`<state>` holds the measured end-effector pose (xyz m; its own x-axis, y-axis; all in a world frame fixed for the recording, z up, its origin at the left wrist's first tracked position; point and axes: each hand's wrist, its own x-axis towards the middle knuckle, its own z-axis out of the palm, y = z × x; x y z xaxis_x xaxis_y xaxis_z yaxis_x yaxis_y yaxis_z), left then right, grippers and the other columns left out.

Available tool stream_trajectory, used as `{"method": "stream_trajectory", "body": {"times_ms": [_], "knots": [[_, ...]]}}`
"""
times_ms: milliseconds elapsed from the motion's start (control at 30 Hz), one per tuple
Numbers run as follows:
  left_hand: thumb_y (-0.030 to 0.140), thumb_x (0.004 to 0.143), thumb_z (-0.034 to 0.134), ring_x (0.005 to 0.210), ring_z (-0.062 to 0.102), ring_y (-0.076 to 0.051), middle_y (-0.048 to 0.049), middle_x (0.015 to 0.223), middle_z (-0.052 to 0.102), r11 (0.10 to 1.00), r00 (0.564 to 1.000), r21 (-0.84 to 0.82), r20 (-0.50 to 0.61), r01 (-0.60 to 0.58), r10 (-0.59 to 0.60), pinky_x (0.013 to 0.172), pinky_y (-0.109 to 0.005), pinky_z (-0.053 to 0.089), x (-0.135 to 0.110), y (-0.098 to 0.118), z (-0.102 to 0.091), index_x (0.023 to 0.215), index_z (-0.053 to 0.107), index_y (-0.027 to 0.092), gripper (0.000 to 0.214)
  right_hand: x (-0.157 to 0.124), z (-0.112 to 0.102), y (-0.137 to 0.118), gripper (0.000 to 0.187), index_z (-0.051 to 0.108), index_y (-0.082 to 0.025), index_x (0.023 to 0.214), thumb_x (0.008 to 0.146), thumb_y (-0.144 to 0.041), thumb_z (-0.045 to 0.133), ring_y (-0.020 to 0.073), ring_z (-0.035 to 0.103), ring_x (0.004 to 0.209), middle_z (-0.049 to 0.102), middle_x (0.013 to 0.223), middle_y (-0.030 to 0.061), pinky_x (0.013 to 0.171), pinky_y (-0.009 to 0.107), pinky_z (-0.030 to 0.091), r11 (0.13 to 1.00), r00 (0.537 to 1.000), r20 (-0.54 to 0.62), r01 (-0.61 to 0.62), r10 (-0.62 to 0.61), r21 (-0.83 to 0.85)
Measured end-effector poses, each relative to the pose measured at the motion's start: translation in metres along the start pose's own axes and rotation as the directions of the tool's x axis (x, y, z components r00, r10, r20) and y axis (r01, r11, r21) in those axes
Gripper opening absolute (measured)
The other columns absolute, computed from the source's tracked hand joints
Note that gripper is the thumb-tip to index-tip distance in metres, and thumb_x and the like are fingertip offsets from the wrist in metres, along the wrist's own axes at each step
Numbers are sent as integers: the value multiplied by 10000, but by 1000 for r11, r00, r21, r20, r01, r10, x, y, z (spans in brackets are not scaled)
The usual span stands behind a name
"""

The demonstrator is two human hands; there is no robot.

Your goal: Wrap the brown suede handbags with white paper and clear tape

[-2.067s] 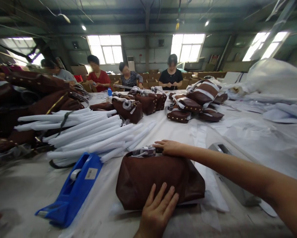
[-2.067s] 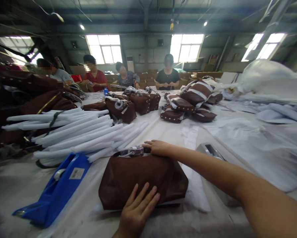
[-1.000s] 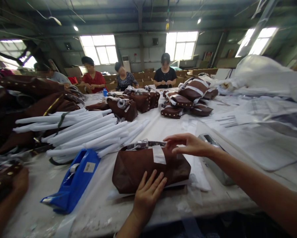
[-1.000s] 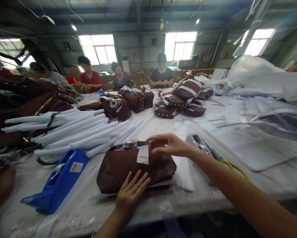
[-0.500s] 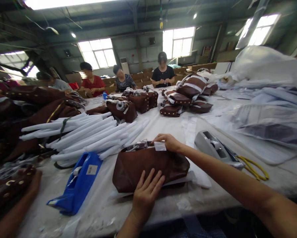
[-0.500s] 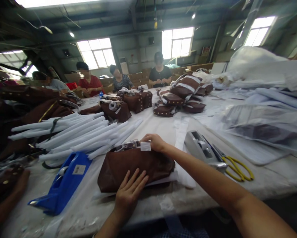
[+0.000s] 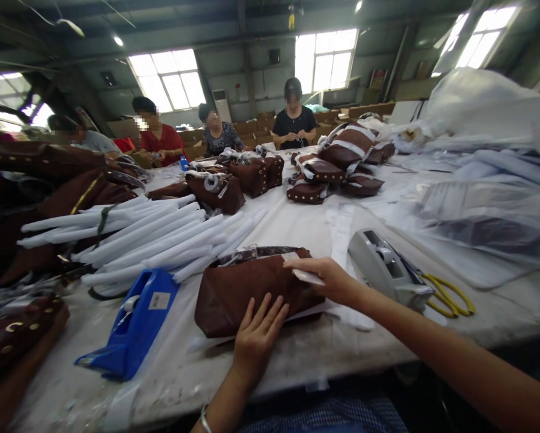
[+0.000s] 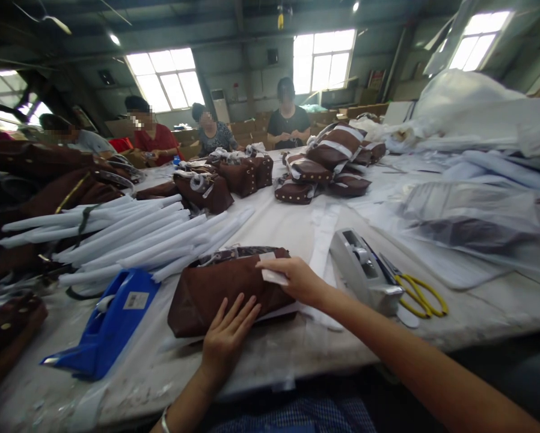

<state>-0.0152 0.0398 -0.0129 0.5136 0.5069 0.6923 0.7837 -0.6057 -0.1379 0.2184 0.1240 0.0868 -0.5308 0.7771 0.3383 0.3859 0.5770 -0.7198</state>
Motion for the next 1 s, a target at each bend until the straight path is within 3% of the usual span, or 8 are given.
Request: {"method": "stream_trajectory", "body": {"times_ms": [133,333,533,733,933,1000], "knots": [[49,962,430,1383,472,-223,-44,1403,594,1000,1000,12,-2,-4,4,1228,-489,288,0,-1,3,1409,527,211,486,-33,31,7,621,530,-183,1424,834,-3,462,225,483,1380,552,1457,95,1175,437,391,943,986,56,168,-159,-286],[-19,930,407,1376,481,-222,-22,1406,595,1000,999,-10,30,21,-21,1225,-493,298,-1,3,3,1381,553,213,528,-60,66,33,642,391,-134,1508,878,-19,432,255,327,1472,426,1546,131,1181,505,372,773,958,83,272,-275,-573],[58,962,411,1385,474,-267,-72,1434,573,999,989,0,140,40,-39,1196,-542,343,6,9,-3,1315,590,164,410,-60,64,41,614,344,-107,1526,919,-56,418,257,290,1485,420,1547,144,1183,491,375,729,931,108,341,-348,-593],[90,978,419,1425,423,-248,-131,1472,534,999,986,-31,166,-19,24,1153,-463,435,10,7,-3,1249,601,124,328,-61,63,44,604,293,-134,1550,958,-91,405,247,277,1489,427,1543,143,1184,495,373,752,922,86,361,-378,-551],[65,929,528,1488,284,-309,-134,1622,291,998,989,-28,136,-53,56,1155,-516,399,14,6,-1,1502,397,274,624,-63,67,49,591,271,-164,1559,988,-141,421,241,226,1505,385,1570,137,1203,521,326,804,936,82,337,-342,-490],[77,936,522,1480,309,-295,-123,1619,296,996,982,-26,169,-83,86,1180,-546,341,16,6,0,1520,360,292,643,-64,67,52,590,295,-143,1548,976,-135,439,252,226,1505,404,1554,158,1196,552,319,811,928,88,361,-363,-460]]}}
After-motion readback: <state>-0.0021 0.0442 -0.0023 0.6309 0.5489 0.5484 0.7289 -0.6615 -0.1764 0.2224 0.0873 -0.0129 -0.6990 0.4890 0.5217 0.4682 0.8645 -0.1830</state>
